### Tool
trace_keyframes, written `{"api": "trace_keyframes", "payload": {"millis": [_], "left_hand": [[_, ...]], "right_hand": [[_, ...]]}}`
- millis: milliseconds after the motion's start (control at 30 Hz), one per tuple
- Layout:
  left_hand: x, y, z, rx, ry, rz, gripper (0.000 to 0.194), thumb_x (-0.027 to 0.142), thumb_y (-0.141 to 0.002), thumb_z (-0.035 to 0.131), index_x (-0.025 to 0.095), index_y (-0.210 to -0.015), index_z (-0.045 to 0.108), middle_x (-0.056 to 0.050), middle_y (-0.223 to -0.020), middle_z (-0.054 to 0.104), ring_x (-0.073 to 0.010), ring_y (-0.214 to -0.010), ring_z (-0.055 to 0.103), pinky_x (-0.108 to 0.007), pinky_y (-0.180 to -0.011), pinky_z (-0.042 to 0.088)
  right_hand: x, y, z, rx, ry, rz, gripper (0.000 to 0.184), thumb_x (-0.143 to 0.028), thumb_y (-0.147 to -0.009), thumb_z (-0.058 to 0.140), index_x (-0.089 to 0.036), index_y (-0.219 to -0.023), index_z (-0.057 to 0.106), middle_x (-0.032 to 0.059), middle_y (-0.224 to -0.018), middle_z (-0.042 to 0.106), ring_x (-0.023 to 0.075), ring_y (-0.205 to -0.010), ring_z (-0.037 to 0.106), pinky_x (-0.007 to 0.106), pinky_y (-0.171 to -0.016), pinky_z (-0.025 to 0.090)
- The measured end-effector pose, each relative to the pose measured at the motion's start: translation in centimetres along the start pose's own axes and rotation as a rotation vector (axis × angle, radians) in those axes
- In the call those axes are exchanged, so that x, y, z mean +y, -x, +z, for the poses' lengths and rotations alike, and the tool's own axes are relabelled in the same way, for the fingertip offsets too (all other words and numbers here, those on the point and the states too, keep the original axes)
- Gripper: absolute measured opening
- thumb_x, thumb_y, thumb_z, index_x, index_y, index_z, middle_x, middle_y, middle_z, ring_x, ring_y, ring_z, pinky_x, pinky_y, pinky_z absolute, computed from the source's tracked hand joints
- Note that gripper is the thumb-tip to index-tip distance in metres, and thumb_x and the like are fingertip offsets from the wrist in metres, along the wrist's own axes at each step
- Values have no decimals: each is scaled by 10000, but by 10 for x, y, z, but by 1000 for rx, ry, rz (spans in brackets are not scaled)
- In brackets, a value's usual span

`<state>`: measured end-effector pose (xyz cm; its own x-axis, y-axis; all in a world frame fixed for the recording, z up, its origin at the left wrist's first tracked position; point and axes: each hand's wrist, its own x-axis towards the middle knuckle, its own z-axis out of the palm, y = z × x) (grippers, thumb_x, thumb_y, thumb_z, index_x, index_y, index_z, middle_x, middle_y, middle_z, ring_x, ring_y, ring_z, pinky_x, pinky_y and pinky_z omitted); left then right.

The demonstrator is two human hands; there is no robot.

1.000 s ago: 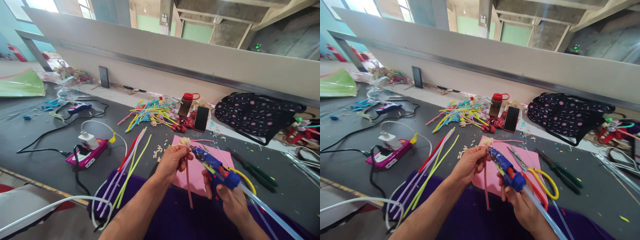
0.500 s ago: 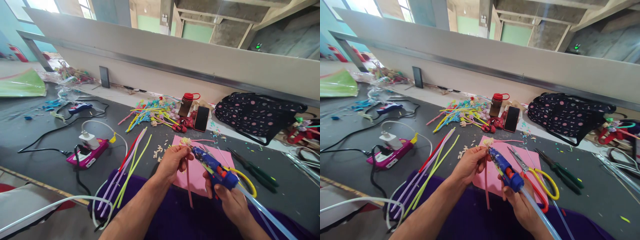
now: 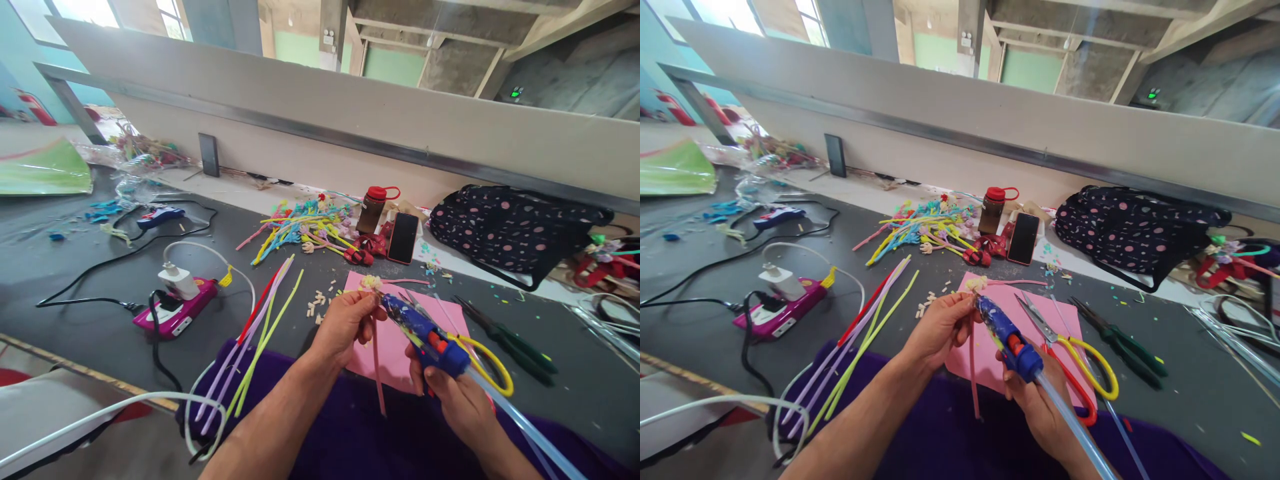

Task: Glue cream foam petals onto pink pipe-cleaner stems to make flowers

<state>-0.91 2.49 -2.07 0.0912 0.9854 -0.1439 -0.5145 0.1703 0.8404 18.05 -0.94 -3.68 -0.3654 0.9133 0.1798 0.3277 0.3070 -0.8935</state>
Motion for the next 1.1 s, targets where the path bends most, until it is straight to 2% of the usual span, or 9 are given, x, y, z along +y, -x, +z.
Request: {"api": "trace_keyframes", "payload": {"millis": [233, 400, 533, 733, 900, 1100], "left_hand": [[0, -1, -1, 6, 13, -1, 250, 337, -737, 615, 113, -630, 586, 0, -555, 602, -14, -279, 392, -167, -289, 166], [0, -1, -1, 3, -8, -4, 265, 357, -730, 618, 116, -629, 579, 0, -556, 600, -17, -282, 393, -167, -290, 172], [-1, -1, -1, -1, -29, 9, 262, 355, -730, 614, 118, -621, 578, 1, -554, 601, -19, -282, 392, -171, -289, 178], [2, 0, -1, 30, -69, 17, 272, 367, -736, 610, 128, -610, 584, 28, -462, 554, -24, -276, 382, -168, -297, 199], [2, 1, 1, 39, -98, 34, 277, 376, -740, 607, 129, -617, 580, 23, -488, 571, -26, -285, 393, -169, -295, 204], [2, 2, 2, 51, -140, 55, 285, 382, -752, 589, 127, -625, 583, 20, -515, 584, -24, -290, 400, -170, -295, 211]], "right_hand": [[6, -1, -3, -74, 25, -38, 353, -474, -863, 436, -170, -796, 605, 32, -627, 586, 153, -538, 517, 277, -532, 398], [3, -1, -1, -35, 29, -34, 345, -473, -864, 430, -171, -859, 597, 21, -598, 570, 155, -532, 509, 277, -525, 397], [1, -2, -2, -68, 43, -43, 357, -482, -861, 420, -171, -832, 594, 25, -587, 567, 169, -546, 526, 283, -530, 410], [-8, -2, -3, -50, 91, -25, 386, -515, -849, 412, -174, -835, 593, 41, -686, 584, 165, -557, 528, 284, -526, 403], [-2, -1, -4, -70, 63, 2, 357, -493, -850, 425, -175, -893, 582, 14, -600, 552, 170, -546, 525, 286, -529, 404], [2, -3, -6, -70, 126, -43, 369, -489, -853, 420, -169, -879, 603, 36, -645, 596, 178, -579, 551, 297, -563, 430]]}}
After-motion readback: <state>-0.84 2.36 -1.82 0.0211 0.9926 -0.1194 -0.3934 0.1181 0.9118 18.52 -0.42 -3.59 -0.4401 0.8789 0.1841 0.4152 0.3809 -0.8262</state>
